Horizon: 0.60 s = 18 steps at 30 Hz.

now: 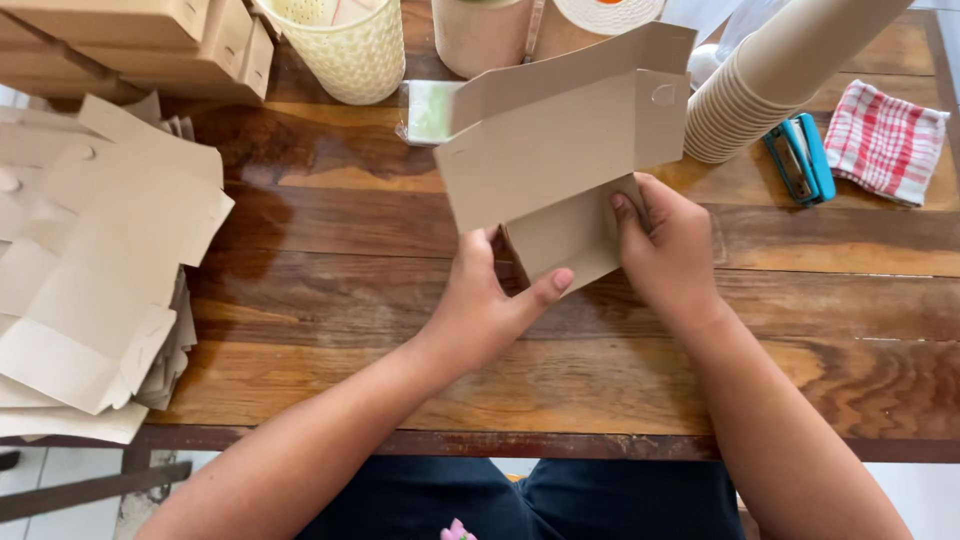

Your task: The person assembles cardboard takeout boxes by folding the pre-cut flaps and securing the tabs into the designated slots.

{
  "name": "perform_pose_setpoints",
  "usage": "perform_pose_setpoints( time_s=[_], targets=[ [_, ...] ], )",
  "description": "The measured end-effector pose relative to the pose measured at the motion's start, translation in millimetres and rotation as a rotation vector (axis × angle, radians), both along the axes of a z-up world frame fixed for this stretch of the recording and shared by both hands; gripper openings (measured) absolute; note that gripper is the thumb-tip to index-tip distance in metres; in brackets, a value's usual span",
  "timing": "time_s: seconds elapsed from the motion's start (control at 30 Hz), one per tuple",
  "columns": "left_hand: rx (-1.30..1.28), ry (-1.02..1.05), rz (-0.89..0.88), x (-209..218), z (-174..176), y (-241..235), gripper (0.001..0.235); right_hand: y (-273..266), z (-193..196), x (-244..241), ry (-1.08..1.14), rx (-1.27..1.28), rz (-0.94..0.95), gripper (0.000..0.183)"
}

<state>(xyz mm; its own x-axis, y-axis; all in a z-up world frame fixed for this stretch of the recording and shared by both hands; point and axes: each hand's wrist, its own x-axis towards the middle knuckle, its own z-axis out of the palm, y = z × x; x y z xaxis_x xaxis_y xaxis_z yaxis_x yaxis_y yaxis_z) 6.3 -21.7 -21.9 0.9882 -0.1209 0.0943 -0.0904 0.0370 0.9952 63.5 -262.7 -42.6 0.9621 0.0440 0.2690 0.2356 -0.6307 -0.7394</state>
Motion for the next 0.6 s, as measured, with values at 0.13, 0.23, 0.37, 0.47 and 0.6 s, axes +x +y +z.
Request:
perform_pose_setpoints(
  time_s=[0.13,0.23,0.37,0.47,0.6],
  targets=[
    [0.212,0.035,0.055,13.0,1.8,7.7,0.055,17.6,7.0,-9.0,-0.261,-0.136,0.013,0.011],
    [0.362,-0.078,0.116,12.4,-36.7,5.2,0.019,-0.7,-10.8,-11.2,-0.166,-0.262,-0.051,0.016],
    [0.414,-0.097,0.121,20.7,-33.0,11.3,0.023,-7.2,-3.1,-8.0,-0.010,-0.369,-0.098,0.048],
    [0.295,-0.111,0.093,22.5,3.2,14.6,0.036,-6.4,-7.5,-10.4,0.152,-0.386,-0.115,0.059],
    [0.535,-0.020,0.139,28.7,-37.0,17.6,0.035,8.5,-4.1,-17.6,0.116,-0.298,-0.082,0.062]
  ],
)
